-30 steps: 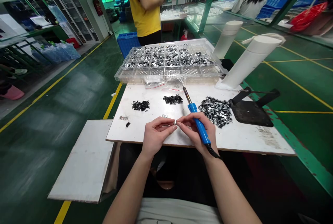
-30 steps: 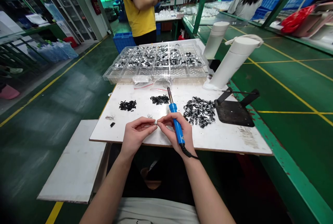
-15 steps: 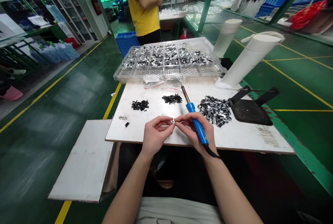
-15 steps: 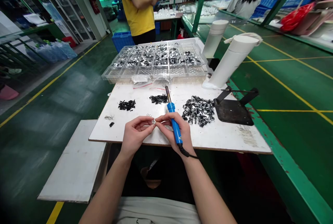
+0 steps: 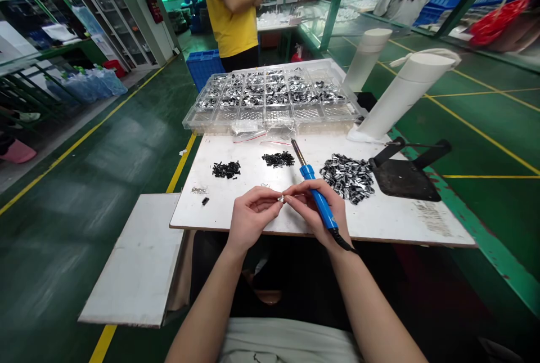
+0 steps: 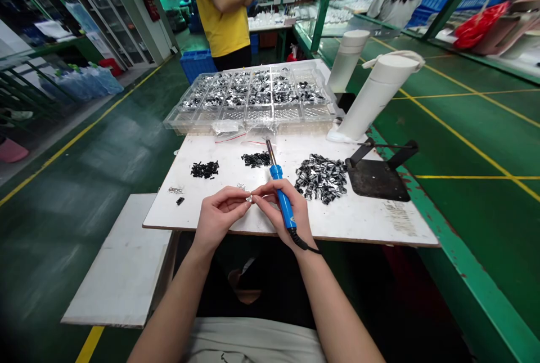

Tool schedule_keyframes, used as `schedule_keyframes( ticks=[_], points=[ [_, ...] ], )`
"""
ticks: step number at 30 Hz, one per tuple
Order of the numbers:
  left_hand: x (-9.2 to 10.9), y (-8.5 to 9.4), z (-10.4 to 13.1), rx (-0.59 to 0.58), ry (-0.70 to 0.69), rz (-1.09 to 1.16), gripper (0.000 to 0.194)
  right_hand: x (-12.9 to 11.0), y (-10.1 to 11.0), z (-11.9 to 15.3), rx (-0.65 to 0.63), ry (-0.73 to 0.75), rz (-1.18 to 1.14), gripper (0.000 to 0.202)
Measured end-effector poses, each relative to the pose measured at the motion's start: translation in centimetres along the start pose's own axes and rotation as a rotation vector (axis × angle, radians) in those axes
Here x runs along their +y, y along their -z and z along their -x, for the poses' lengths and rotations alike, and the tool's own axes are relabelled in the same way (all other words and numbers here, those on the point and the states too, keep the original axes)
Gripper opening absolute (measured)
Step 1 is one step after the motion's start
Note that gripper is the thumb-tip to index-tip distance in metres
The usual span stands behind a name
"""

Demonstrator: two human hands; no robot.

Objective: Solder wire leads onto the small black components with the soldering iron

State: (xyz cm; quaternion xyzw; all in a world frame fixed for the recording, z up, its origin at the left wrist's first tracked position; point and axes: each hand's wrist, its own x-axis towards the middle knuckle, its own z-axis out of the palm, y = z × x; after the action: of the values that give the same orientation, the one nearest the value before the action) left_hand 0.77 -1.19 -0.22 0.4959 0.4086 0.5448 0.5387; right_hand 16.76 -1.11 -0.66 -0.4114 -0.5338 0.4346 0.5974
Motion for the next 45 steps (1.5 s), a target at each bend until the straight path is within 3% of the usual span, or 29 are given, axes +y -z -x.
schedule_keyframes(
  ticks=[12,16,22,27,37,45],
  points=[
    [0.14,0.01,0.22,0.024,0.047,0.011,0.023,0.35,0.53,-0.56,-0.047,-0.073,-0.065,0.028],
    [0.23,0.01,0.22,0.034,0.076,0.023,0.024,0.21,0.36,-0.36,-0.033,-0.052,-0.070,0.028],
    [0.18,0.30,0.06,0.000,0.001,0.006,0.017,-0.04,0.03,0.08,-0.012,-0.013,-0.009,0.023],
    [0.19,0.30,0.04,0.027,0.072,-0.004,0.016,-0.11,0.00,0.07,-0.006,-0.014,0.013,0.025],
    [0.24,0.05,0.04,0.020,0.054,0.009,0.018,0.17,0.16,-0.05,-0.047,-0.021,-0.004,0.024],
    [0.41,-0.09,0.03,0.078,0.096,0.025,0.022,0.15,0.23,-0.10,-0.054,-0.037,-0.008,0.027]
  ],
)
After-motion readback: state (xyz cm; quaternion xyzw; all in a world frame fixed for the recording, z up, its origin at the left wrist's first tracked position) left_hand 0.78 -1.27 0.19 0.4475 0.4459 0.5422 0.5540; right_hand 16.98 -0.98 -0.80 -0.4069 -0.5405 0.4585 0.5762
